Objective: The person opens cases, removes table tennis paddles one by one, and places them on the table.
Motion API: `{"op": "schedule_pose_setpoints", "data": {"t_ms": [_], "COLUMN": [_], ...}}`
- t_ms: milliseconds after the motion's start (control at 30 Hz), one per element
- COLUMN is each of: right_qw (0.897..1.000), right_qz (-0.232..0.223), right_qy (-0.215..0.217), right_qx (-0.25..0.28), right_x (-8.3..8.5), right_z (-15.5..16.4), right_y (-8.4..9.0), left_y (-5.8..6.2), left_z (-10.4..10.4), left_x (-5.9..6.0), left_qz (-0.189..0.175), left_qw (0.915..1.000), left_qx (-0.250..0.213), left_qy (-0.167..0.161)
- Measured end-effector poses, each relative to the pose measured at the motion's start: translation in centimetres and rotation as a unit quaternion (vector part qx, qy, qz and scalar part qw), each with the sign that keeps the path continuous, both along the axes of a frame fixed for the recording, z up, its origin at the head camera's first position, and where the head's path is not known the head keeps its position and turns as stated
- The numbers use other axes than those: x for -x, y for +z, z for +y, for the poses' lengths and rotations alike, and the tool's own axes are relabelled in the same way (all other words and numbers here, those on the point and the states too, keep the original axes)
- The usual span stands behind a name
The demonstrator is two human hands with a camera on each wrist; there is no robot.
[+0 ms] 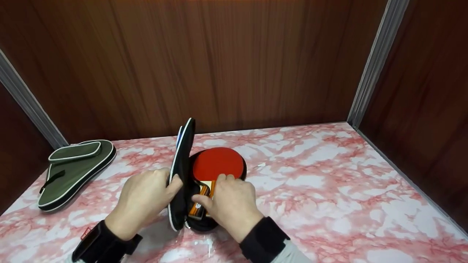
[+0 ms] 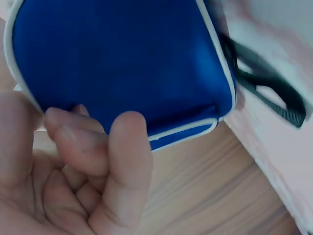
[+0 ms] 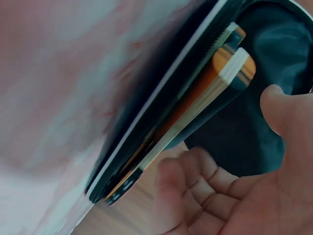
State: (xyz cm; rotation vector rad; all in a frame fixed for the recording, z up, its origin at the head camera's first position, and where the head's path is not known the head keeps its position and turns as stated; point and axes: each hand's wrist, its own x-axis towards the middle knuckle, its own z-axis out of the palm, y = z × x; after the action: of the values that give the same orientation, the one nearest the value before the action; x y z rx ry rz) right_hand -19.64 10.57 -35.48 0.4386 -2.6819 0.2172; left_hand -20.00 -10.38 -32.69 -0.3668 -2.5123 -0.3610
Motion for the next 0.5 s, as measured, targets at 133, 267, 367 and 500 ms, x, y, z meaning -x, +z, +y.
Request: {"op": "schedule_pose_setpoints", "data": {"t_ms": [133,267,367,500], "right_qw": [1.000,0.998,0.996,0.994], "right_qz": [-0.016,-0.054,-0.081,-0.092], "right_qy": [-0.007,-0.015,-0.021,-0.026], "right_qx": [-0.017,-0.024,-0.031,-0.045], "right_x": [0.1,0.2,0.3,0.4], "right_z": [-0.5,-0.6,-0.4,-0.2], "right_y": [-0.2,-0.3,-0.4,-0.7], "left_y": [0.1,0.4,0.5,0.4], "left_z": [-0.5,-1.1,-1.3,-1.3], "left_x": [-0.4,-0.6,-0.6,-0.7], "left_qz": [0.014,0.003,-0.010,-0.008], "left_qw": [0.9996,0.9994,0.9993,0.9994], "left_qx": [0.021,0.028,0.029,0.031], "left_qy": [0.009,0.020,0.020,0.015]}}
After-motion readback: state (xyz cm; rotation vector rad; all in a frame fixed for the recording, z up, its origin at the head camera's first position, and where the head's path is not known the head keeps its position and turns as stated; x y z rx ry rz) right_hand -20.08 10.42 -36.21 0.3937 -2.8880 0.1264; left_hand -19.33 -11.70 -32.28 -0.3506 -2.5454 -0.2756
